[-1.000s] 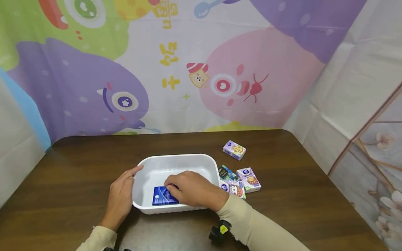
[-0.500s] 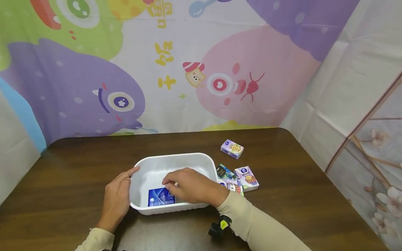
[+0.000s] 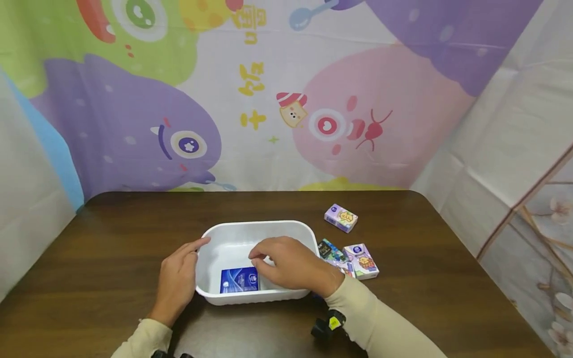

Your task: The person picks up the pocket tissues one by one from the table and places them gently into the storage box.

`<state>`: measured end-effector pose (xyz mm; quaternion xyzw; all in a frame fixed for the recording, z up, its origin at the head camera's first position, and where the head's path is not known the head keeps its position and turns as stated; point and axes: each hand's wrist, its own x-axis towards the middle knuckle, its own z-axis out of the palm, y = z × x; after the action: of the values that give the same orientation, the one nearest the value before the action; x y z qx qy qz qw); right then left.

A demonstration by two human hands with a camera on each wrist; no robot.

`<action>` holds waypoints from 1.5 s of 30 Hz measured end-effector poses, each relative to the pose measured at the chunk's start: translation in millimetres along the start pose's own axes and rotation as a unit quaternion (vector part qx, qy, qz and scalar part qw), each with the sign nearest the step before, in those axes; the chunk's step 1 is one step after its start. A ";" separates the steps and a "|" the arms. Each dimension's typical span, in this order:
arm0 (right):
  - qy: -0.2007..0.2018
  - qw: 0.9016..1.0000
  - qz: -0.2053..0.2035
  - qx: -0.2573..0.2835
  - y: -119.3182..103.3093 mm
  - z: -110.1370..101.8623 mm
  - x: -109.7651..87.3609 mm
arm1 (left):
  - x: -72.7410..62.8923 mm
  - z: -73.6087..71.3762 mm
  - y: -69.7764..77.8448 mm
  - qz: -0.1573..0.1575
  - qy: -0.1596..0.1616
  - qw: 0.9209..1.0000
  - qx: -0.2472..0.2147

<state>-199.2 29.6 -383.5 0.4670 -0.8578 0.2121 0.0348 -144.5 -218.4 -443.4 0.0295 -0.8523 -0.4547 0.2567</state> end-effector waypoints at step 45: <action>0.108 0.986 0.121 -0.046 65.9 -53.5 -62.1 | 1.0 -0.1 -3.0 -0.002 -0.002 1.000 -0.029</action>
<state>-225.5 130.8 -372.9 0.3322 -0.9078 0.2246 0.1231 -145.9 -220.6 -445.3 0.0224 -0.8391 -0.4800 0.2548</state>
